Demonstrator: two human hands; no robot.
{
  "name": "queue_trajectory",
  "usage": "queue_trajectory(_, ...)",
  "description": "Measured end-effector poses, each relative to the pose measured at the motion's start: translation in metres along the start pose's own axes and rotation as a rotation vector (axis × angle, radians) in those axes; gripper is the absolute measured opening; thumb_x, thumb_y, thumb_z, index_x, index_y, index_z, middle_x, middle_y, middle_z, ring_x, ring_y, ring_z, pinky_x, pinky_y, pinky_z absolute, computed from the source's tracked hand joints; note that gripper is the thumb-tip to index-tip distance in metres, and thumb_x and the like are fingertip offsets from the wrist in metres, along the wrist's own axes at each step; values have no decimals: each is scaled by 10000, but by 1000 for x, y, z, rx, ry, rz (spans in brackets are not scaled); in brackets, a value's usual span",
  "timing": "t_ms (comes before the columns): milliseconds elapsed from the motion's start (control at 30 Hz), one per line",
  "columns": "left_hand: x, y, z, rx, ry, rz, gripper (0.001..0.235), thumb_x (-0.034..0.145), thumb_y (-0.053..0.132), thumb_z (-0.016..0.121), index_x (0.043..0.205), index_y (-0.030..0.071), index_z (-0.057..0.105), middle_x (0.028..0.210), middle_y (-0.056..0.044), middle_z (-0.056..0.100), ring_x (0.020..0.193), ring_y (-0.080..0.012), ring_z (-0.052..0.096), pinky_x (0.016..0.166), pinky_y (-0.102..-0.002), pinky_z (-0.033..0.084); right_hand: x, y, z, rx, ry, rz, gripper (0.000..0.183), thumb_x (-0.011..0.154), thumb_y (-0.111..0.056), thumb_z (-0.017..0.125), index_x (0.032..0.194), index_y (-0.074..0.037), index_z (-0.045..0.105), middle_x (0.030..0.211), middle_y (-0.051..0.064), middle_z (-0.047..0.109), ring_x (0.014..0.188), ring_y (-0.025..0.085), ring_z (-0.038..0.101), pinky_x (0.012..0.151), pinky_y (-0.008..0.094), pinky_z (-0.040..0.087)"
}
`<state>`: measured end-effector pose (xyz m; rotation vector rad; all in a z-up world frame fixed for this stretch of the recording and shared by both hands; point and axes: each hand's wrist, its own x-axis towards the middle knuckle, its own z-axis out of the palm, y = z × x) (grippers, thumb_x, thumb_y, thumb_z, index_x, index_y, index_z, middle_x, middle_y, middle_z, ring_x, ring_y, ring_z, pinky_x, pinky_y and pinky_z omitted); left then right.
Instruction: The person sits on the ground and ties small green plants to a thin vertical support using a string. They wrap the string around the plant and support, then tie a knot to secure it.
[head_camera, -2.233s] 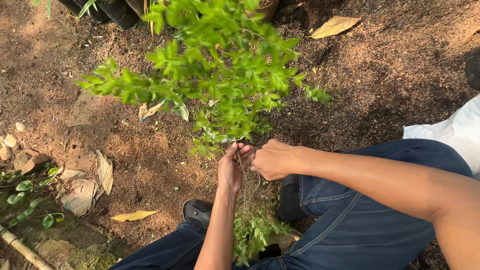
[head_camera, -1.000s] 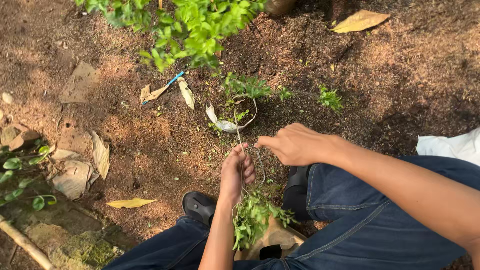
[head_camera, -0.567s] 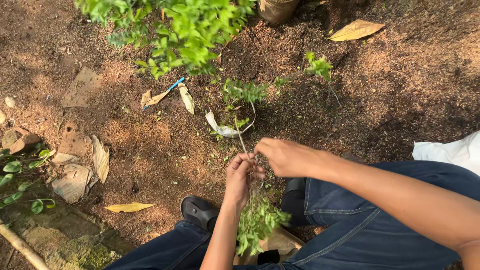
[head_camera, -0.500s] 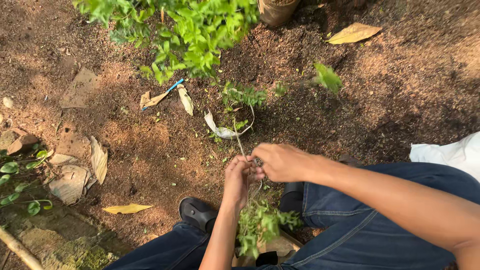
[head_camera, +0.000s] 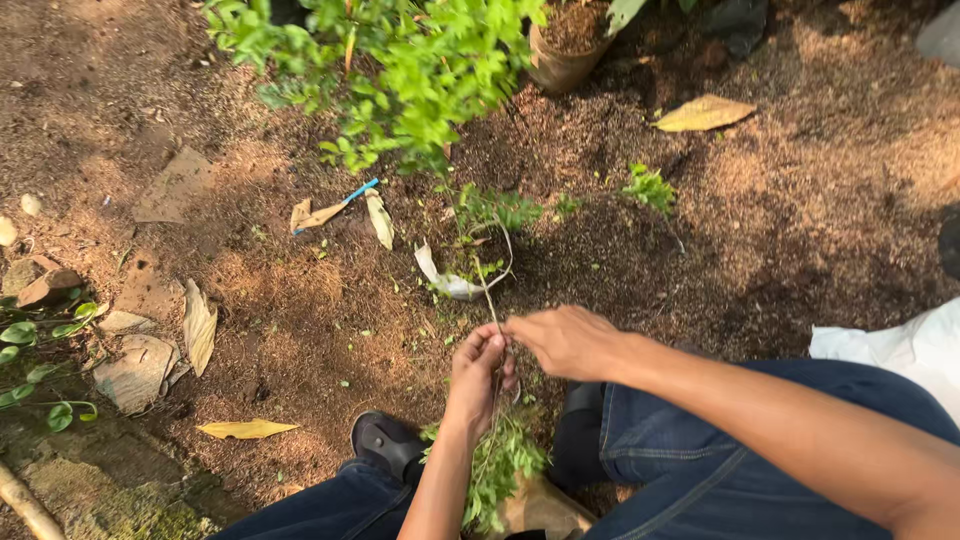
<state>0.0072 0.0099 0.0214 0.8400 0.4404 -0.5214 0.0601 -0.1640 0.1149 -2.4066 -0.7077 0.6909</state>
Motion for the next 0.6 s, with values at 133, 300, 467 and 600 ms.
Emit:
queue_trajectory(133,1,-2,-3,46,-14,6,124,1052,123,534,1103,54,622,775,-83,557,574,-120,516,482,-249,420,0,-1,2,-53,-21,-27,162,985,-145,513,1111,-91,599,799,145,679,627,362,678,563,490,515)
queue_trajectory(300,0,3,1,-34,15,-71,99,1015,95,505,1053,43,579,865,-59,613,676,-133,608,545,-301,527,1,11,11,-78,-42,-37,116,991,-144,518,1061,-58,551,776,145,662,613,376,649,554,502,505)
queue_trajectory(467,0,9,9,-31,20,-80,143,990,72,510,1097,37,599,874,-46,618,707,-145,616,579,-322,564,3,18,15,-71,242,-308,177,822,-34,517,997,-57,504,817,157,639,674,369,666,581,494,515)
queue_trajectory(600,0,8,9,-43,8,-64,120,1016,84,524,1106,42,591,865,-39,607,691,-136,595,553,-303,527,0,7,12,-36,125,-107,165,857,-49,526,1021,-40,523,800,166,659,626,398,659,538,513,503)
